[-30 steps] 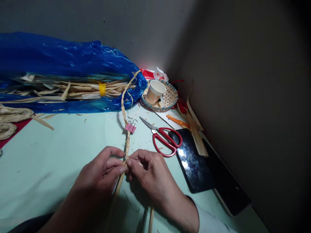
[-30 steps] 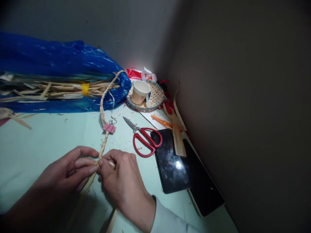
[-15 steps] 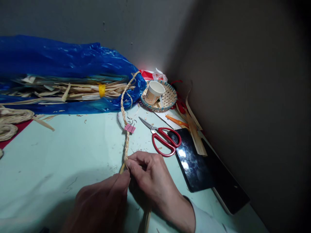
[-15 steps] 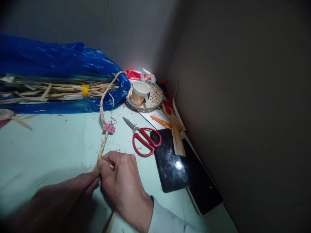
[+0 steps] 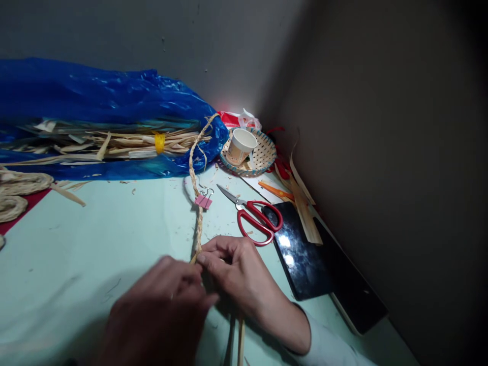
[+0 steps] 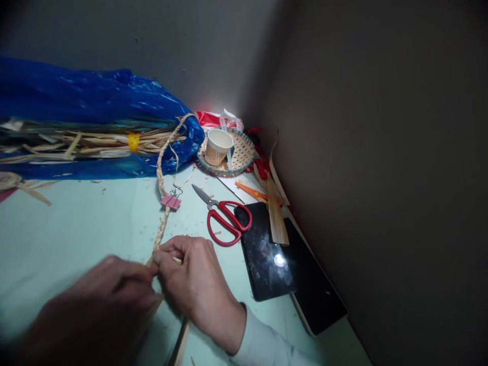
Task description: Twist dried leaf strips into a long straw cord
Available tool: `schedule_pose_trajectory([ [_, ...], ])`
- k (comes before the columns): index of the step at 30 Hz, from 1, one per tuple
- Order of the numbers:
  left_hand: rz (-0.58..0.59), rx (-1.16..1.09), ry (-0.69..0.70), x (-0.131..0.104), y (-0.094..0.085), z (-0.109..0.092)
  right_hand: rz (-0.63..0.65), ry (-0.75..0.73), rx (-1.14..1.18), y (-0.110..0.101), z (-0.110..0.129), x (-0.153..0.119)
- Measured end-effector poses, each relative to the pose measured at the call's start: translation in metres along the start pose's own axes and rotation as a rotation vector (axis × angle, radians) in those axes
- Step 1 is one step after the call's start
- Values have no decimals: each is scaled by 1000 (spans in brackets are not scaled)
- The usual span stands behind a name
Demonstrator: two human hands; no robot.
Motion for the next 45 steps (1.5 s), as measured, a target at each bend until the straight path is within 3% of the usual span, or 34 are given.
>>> schedule_pose_trajectory([
  [2, -3, -57, -114, 19, -7, 12, -3, -34, -14, -2, 6, -1],
  [4, 172, -402, -445, 31, 3, 37, 25, -74, -15, -2, 12, -2],
  [6, 343, -710, -606, 34, 15, 45, 57, -111, -13, -2, 17, -2],
  [8, 448, -874, -621, 36, 22, 44, 82, -137, -30, -2, 19, -3],
  [11, 527, -960, -628, 36, 24, 39, 96, -174, -116, -2, 23, -3],
  [14, 582, -1036, -719, 32, 26, 36, 102, -195, -207, -2, 27, -5],
  [22, 418, -964, -886, 23, 29, 44, 72, -205, -597, -6, 32, -12],
  [31, 287, -685, -756, 29, 18, 47, 64, -259, -720, 1, 29, -14],
  [36, 299, -601, -703, 31, 20, 47, 74, -257, -835, -2, 34, -16],
  [40, 288, -548, -688, 33, 19, 45, 32, -198, -920, 0, 35, -20],
  [45, 292, -549, -709, 33, 18, 42, -76, -202, -1027, 16, 30, -37],
])
Point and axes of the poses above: each hand's wrist, its own x-axis towards the middle knuckle, its own y-axis out of the palm, z = x × y, the point moved 6 cm from there along x, towards the middle knuckle, and after that the axes turned 7 degrees about -y, right-handed, at the moved point
